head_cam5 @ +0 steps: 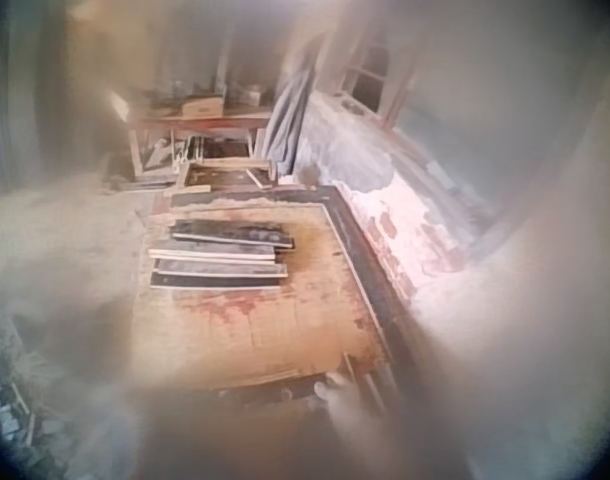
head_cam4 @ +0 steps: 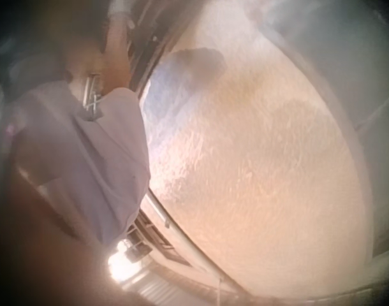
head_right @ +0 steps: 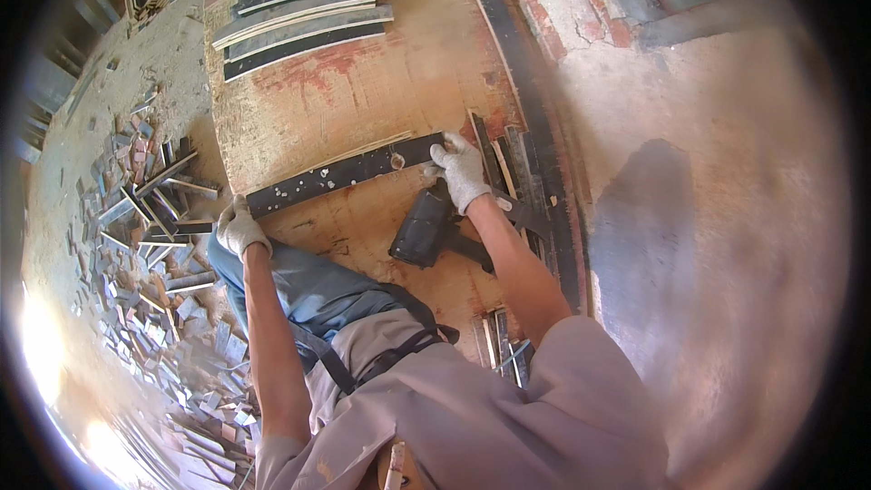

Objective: The person sits on the floor and assembles a wooden frame by placing thin wooden strips onto a larger board. They use a nail gun to secure the strips in place, repeating the process for multiple strips.

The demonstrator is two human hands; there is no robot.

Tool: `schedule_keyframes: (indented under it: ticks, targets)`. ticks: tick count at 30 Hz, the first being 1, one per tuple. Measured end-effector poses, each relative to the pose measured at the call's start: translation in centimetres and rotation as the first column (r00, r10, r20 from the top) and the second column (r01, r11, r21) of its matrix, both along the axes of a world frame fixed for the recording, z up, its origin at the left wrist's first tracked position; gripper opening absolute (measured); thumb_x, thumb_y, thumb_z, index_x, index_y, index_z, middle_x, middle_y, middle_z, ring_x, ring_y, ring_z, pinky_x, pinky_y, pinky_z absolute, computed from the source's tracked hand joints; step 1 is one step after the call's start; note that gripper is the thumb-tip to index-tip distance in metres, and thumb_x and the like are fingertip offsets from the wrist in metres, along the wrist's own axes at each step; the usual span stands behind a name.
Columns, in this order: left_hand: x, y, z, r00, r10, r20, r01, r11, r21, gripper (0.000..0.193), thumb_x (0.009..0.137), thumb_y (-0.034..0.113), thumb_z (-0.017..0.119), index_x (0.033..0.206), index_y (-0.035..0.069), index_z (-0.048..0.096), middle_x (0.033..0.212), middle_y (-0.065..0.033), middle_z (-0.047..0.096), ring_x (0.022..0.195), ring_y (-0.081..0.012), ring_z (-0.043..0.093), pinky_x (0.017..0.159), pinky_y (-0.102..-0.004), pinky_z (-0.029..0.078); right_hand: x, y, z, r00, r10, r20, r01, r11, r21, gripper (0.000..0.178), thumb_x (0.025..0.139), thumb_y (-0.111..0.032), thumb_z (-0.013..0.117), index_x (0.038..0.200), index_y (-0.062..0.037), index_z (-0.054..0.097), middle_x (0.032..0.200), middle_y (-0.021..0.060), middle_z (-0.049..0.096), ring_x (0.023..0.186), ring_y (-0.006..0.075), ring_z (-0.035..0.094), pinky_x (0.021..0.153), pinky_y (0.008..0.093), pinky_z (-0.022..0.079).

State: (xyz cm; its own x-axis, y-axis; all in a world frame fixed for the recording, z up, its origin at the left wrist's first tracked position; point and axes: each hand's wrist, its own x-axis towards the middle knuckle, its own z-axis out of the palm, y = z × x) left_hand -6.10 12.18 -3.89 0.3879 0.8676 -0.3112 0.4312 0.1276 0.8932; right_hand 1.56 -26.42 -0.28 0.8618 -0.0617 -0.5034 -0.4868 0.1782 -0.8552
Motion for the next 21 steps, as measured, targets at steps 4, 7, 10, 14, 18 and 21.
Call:
schedule_keyframes:
  ticks: [4,7,10,14,18,21]
  targets:
    - [0.1,0.3,0.7,0.999,-0.008,-0.039,0.004,0.995,-0.095,0.019,0.094,0.014,0.076,0.091,-0.004,0.071,0.079,-0.0052,0.070,0.070,-0.0121,0.063,0.060,-0.0247,0.051,-0.6,-0.3,0.9,1.000,0.008,0.006,-0.008,1.000,0.015,0.039,0.099,-0.003,0.062,0.136,0.0051,0.055,0.103,0.0109,0.070,0.074,0.0184,0.069,0.063,0.0285,0.058]
    - [0.0,1.1,0.8,0.999,-0.033,-0.034,0.029,0.991,-0.130,0.024,0.093,0.016,0.077,0.102,-0.006,0.073,0.083,-0.0083,0.072,0.073,-0.0142,0.065,0.058,-0.0239,0.052,-0.7,-0.4,1.4,1.000,-0.017,-0.011,0.017,1.000,-0.008,0.038,0.098,-0.001,0.063,0.136,-0.0003,0.060,0.099,0.0088,0.071,0.068,0.0161,0.069,0.059,0.0268,0.057]
    - [-0.1,1.8,0.1,1.000,-0.021,0.017,0.024,0.980,-0.197,0.030,0.091,0.019,0.079,0.106,-0.006,0.074,0.085,-0.0100,0.073,0.076,-0.0158,0.066,0.061,-0.0254,0.053,-0.6,-0.6,1.0,1.000,-0.005,-0.007,0.005,1.000,-0.009,0.040,0.098,-0.002,0.063,0.138,0.0000,0.059,0.099,0.0096,0.071,0.067,0.0168,0.069,0.058,0.0272,0.057]
    - [-0.4,1.6,1.1,0.986,-0.108,-0.126,0.098,0.992,-0.084,0.031,0.087,0.021,0.081,0.102,-0.006,0.076,0.087,-0.0100,0.074,0.079,-0.0162,0.065,0.067,-0.0284,0.054,-0.7,0.2,0.1,1.000,-0.018,-0.019,0.018,1.000,0.021,0.045,0.098,-0.004,0.065,0.141,0.0016,0.055,0.097,0.0104,0.071,0.066,0.0171,0.069,0.055,0.0286,0.057]
    - [0.1,1.3,2.2,0.985,-0.074,-0.156,0.069,0.997,-0.035,0.028,0.084,0.017,0.081,0.101,-0.004,0.077,0.087,-0.0100,0.074,0.078,-0.0162,0.065,0.072,-0.0289,0.053,-0.4,1.2,-0.8,0.996,-0.035,-0.086,0.033,0.999,-0.018,0.039,0.099,-0.003,0.063,0.137,0.0014,0.057,0.102,0.0094,0.070,0.069,0.0158,0.067,0.058,0.0277,0.056]
    - [-0.1,2.1,1.8,0.996,-0.032,-0.089,0.015,0.983,-0.182,0.026,0.083,0.009,0.078,0.106,-0.004,0.076,0.091,-0.0112,0.075,0.080,-0.0181,0.065,0.075,-0.0288,0.053,-0.3,1.4,-0.7,0.996,-0.023,-0.082,0.022,1.000,-0.019,0.036,0.099,-0.003,0.062,0.135,0.0008,0.059,0.104,0.0085,0.069,0.071,0.0148,0.067,0.061,0.0267,0.056]
